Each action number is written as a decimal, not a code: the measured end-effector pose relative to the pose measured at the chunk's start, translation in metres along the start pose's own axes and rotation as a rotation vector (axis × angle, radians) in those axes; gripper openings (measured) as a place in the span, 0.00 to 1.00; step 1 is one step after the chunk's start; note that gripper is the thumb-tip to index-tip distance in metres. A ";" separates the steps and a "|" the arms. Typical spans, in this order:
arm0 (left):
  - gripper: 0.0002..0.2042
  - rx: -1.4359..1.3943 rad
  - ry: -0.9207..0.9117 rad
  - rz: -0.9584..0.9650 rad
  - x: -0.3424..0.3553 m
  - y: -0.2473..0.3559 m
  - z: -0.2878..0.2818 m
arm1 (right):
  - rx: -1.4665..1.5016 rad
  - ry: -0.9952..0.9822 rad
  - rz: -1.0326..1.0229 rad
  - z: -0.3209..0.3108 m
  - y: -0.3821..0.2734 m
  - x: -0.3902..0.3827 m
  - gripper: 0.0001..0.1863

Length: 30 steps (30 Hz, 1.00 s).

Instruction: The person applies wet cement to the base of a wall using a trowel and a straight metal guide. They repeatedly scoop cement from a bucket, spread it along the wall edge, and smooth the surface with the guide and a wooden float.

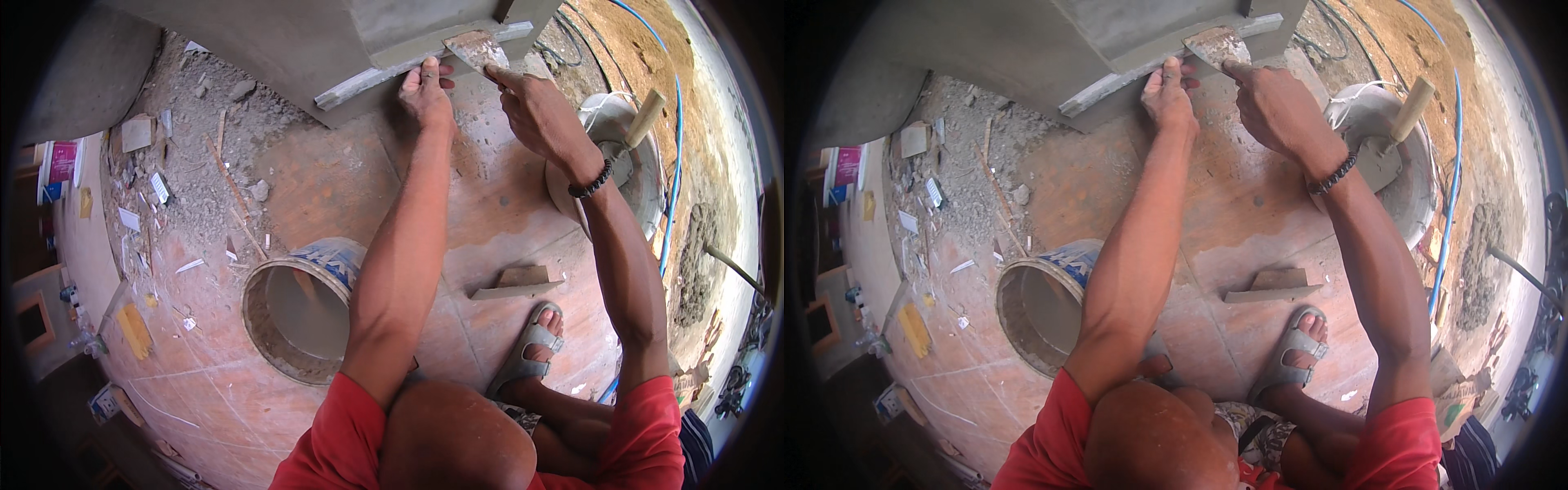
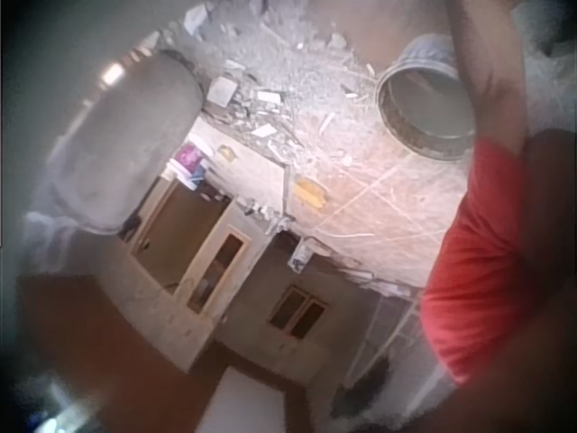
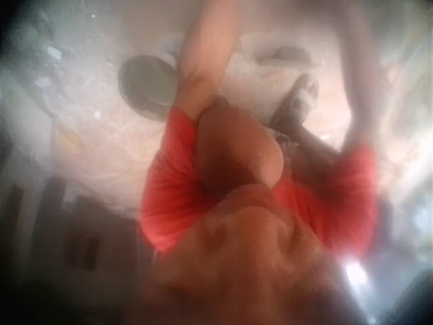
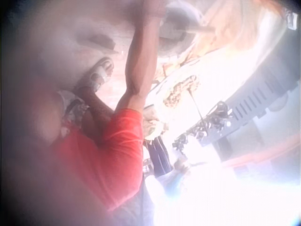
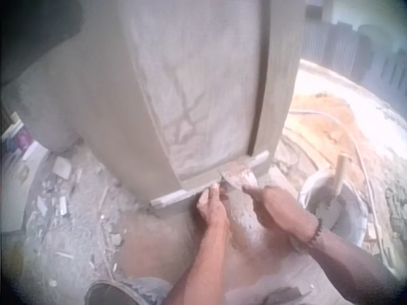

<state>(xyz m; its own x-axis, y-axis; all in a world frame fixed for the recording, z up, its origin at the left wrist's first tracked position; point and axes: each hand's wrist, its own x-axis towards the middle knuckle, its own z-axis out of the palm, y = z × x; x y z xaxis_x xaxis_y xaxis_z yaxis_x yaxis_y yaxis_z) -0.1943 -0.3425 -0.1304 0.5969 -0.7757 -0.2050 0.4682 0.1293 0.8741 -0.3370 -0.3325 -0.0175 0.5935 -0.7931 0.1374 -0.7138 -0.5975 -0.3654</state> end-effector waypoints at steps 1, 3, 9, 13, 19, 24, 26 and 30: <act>0.11 -0.001 -0.002 0.008 0.001 0.000 0.000 | 0.016 0.001 -0.006 -0.002 0.000 -0.006 0.21; 0.11 -0.007 -0.005 0.021 0.002 -0.001 -0.001 | 0.030 0.004 -0.001 -0.003 -0.006 -0.014 0.22; 0.11 -0.091 0.034 0.015 0.000 0.001 0.002 | 0.085 0.129 0.052 0.016 -0.023 -0.008 0.21; 0.10 -0.126 0.036 0.008 -0.001 0.001 0.004 | 0.065 0.141 0.045 0.037 -0.024 -0.003 0.22; 0.10 -0.125 0.031 0.025 -0.001 -0.002 0.004 | 0.042 0.080 0.021 0.031 -0.024 0.001 0.21; 0.11 -0.130 0.052 0.022 0.005 -0.004 -0.001 | 0.003 -0.121 -0.025 -0.006 -0.031 -0.011 0.20; 0.11 -0.018 0.046 0.017 0.001 -0.001 0.001 | 0.025 -0.044 -0.017 -0.004 -0.012 -0.020 0.20; 0.12 0.032 -0.001 0.019 0.001 0.002 -0.001 | 0.023 0.115 0.082 0.003 -0.002 -0.021 0.20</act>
<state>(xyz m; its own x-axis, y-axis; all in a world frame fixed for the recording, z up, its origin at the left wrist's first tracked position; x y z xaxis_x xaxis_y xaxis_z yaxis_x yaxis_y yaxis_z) -0.1922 -0.3421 -0.1295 0.6048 -0.7738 -0.1883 0.4362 0.1241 0.8912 -0.3467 -0.3140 -0.0227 0.4863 -0.8482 0.2100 -0.7485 -0.5284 -0.4007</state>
